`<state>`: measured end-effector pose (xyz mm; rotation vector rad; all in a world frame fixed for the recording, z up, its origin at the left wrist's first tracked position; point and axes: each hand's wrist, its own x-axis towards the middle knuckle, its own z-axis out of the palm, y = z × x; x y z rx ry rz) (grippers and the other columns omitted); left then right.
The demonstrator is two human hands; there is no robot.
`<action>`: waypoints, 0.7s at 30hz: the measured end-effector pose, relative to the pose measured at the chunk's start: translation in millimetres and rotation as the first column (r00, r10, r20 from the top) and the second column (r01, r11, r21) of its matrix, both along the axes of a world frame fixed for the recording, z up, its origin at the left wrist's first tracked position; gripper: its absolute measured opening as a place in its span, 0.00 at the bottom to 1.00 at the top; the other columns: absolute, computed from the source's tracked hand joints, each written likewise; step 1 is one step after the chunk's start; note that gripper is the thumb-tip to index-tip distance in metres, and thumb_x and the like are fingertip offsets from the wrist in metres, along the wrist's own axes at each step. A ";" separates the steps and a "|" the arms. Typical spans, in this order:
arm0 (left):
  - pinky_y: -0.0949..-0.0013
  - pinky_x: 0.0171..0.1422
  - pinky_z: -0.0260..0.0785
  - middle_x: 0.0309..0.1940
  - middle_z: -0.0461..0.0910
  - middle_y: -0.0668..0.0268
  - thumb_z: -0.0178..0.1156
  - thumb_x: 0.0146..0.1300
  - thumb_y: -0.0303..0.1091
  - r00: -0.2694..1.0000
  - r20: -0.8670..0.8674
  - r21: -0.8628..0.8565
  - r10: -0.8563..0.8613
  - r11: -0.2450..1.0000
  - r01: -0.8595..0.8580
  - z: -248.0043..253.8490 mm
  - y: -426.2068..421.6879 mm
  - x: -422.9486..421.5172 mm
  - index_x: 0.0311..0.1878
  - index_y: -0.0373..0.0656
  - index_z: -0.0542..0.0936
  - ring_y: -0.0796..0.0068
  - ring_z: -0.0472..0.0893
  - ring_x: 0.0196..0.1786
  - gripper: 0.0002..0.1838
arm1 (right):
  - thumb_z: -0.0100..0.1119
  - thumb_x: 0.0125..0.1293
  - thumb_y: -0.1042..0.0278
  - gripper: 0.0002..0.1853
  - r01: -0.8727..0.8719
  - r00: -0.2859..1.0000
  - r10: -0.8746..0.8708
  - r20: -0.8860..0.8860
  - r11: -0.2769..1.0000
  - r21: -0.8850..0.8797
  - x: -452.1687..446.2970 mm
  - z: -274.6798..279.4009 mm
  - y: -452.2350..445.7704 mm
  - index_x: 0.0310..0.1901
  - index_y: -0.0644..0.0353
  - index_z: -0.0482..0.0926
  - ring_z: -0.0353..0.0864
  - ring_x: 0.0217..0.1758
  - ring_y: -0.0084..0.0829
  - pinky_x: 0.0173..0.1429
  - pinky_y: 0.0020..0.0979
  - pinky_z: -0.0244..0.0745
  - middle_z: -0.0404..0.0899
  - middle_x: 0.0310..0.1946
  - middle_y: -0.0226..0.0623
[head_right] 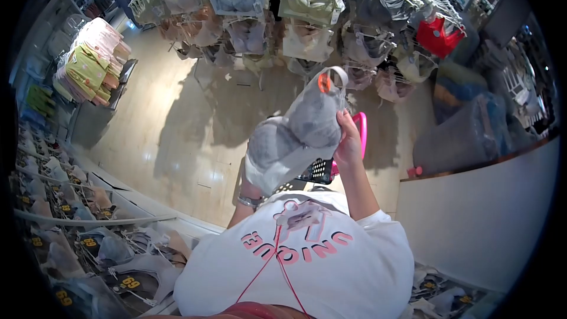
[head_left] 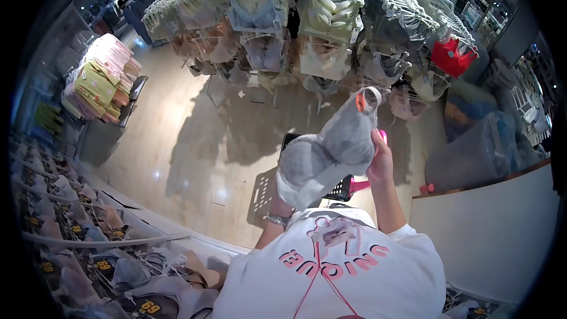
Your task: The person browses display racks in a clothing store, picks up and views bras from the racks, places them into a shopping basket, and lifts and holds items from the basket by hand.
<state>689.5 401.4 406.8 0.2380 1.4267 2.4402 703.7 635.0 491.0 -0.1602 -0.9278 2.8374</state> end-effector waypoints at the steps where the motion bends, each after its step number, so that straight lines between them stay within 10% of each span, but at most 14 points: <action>1: 0.59 0.71 0.53 0.63 0.66 0.57 0.35 0.66 0.65 0.999 -0.038 0.015 0.009 1.000 -0.009 -3.5 -2.4 3.7 0.66 0.42 0.63 0.60 0.65 0.65 0.38 | 0.49 0.67 0.66 0.21 -0.026 1.000 0.026 0.005 1.000 -0.017 2.2 5.3 -1.8 0.60 0.61 0.63 0.74 0.57 0.30 0.61 0.34 0.69 0.73 0.54 0.37; 2: 0.58 0.71 0.53 0.63 0.65 0.56 0.35 0.66 0.65 0.997 -0.076 0.031 0.019 0.999 -0.017 -7.0 -4.8 7.4 0.66 0.42 0.63 0.60 0.65 0.65 0.38 | 0.50 0.66 0.67 0.23 -0.051 0.999 0.051 0.009 0.998 -0.034 4.2 8.2 -3.1 0.61 0.61 0.61 0.74 0.57 0.31 0.61 0.34 0.70 0.72 0.54 0.38; 4: 0.58 0.71 0.53 0.62 0.65 0.54 0.37 0.65 0.65 0.955 0.172 0.710 -0.241 0.702 0.049 18.4 -26.7 13.6 0.65 0.43 0.64 0.59 0.66 0.64 0.37 | 0.54 0.63 0.64 0.30 -0.072 0.996 0.073 -0.046 0.997 0.017 8.4 3.9 1.5 0.64 0.60 0.58 0.73 0.58 0.34 0.62 0.35 0.68 0.71 0.56 0.40; 7: 0.57 0.71 0.54 0.58 0.68 0.51 0.40 0.66 0.63 0.976 -0.071 0.587 -0.206 0.783 0.208 9.2 -59.7 1.0 0.62 0.40 0.67 0.60 0.69 0.60 0.36 | 0.58 0.59 0.62 0.35 -0.113 0.984 0.124 -0.128 0.990 0.085 14.9 -3.9 8.5 0.66 0.59 0.56 0.71 0.60 0.35 0.64 0.36 0.67 0.70 0.56 0.41; 11: 0.62 0.62 0.64 0.42 0.78 0.52 0.42 0.70 0.50 0.949 0.112 0.858 -0.295 0.511 0.058 40.3 -68.6 -16.3 0.60 0.29 0.66 0.63 0.77 0.48 0.30 | 0.53 0.63 0.57 0.29 -0.269 0.963 0.266 0.043 0.960 0.077 17.7 -37.5 11.2 0.64 0.60 0.63 0.73 0.57 0.33 0.61 0.36 0.68 0.69 0.58 0.39; 14: 0.67 0.49 0.70 0.34 0.79 0.56 0.42 0.71 0.46 0.968 -0.025 0.589 -0.251 0.779 0.218 37.4 -73.7 -12.8 0.55 0.30 0.70 0.66 0.79 0.39 0.25 | 0.47 0.68 0.51 0.23 -0.633 0.730 0.439 0.524 0.723 0.277 20.4 -88.7 9.3 0.58 0.55 0.73 0.74 0.52 0.27 0.57 0.31 0.69 0.75 0.52 0.33; 15: 0.70 0.41 0.70 0.27 0.79 0.58 0.41 0.71 0.44 0.997 0.064 0.170 -0.044 0.985 0.033 69.9 -64.1 3.8 0.47 0.31 0.75 0.71 0.77 0.32 0.23 | 0.46 0.69 0.49 0.23 -0.651 0.739 0.382 0.555 0.615 0.444 24.2 -119.4 3.6 0.57 0.54 0.74 0.74 0.51 0.25 0.56 0.29 0.69 0.76 0.50 0.32; 16: 0.70 0.40 0.70 0.27 0.79 0.58 0.41 0.71 0.44 0.994 0.051 0.122 -0.099 0.988 0.092 80.1 -58.4 11.1 0.47 0.31 0.75 0.71 0.77 0.32 0.23 | 0.44 0.69 0.47 0.23 -0.652 0.753 0.319 0.575 0.479 0.588 31.2 -158.3 -2.9 0.57 0.52 0.75 0.74 0.50 0.24 0.54 0.28 0.70 0.77 0.48 0.30; 18: 0.70 0.39 0.70 0.28 0.79 0.58 0.42 0.71 0.45 0.975 0.027 0.024 -0.220 0.975 0.220 88.7 -48.2 20.8 0.48 0.31 0.75 0.70 0.78 0.33 0.23 | 0.42 0.70 0.43 0.26 -0.638 0.764 0.329 0.555 0.515 0.573 52.0 -230.5 -20.3 0.58 0.52 0.74 0.73 0.49 0.22 0.53 0.28 0.69 0.77 0.49 0.29; 21: 0.69 0.41 0.69 0.30 0.79 0.58 0.41 0.72 0.45 0.896 0.000 0.076 -0.445 0.893 0.444 95.8 -30.1 33.7 0.48 0.31 0.74 0.71 0.78 0.36 0.23 | 0.40 0.70 0.41 0.28 -0.701 0.603 0.511 0.612 0.706 0.101 65.8 -177.8 -52.9 0.60 0.53 0.72 0.72 0.53 0.27 0.57 0.31 0.66 0.75 0.50 0.29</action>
